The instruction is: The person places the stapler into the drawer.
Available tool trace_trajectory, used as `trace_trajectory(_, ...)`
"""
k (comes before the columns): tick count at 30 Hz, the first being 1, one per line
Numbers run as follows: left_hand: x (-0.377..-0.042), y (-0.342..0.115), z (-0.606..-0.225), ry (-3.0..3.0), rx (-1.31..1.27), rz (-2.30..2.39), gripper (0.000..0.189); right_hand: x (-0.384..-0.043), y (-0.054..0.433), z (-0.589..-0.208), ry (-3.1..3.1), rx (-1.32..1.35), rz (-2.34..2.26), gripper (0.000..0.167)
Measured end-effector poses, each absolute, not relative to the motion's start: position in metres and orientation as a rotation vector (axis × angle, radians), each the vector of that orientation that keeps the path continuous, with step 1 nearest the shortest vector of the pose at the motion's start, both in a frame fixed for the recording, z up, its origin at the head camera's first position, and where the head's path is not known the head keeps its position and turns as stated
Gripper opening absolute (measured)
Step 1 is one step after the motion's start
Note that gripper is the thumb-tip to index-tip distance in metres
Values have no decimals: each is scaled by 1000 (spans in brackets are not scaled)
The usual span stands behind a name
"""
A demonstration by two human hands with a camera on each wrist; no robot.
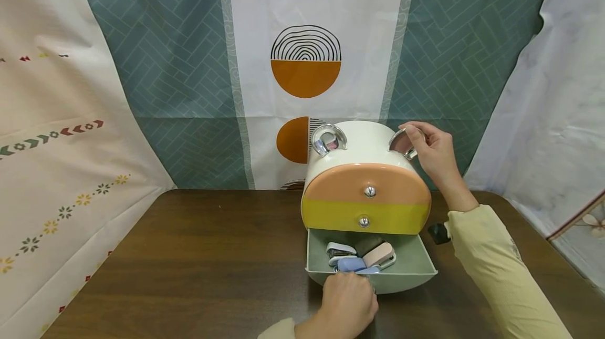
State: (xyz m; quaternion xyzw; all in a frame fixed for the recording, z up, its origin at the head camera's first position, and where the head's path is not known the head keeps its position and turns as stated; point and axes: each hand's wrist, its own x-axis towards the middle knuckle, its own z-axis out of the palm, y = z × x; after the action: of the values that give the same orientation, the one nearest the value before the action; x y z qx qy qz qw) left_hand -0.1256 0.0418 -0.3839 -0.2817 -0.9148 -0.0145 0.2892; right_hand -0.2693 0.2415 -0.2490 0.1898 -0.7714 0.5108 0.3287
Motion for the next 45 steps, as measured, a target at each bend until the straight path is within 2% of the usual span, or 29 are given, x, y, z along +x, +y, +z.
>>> trace_trajectory(16, -156, 43, -382, -2531, -677, -112, 43, -254, 233, -238, -2068, 449, 1332, 29)
trace_trajectory(25, -171, 44, -386, -2520, -661, -179, 45, -268, 243, -248, -2071, 455, 1332, 31)
trace_trajectory(45, -194, 43, -388, -2582, -626, -335, 50, -268, 243, -247, -2099, 447, 1339, 31)
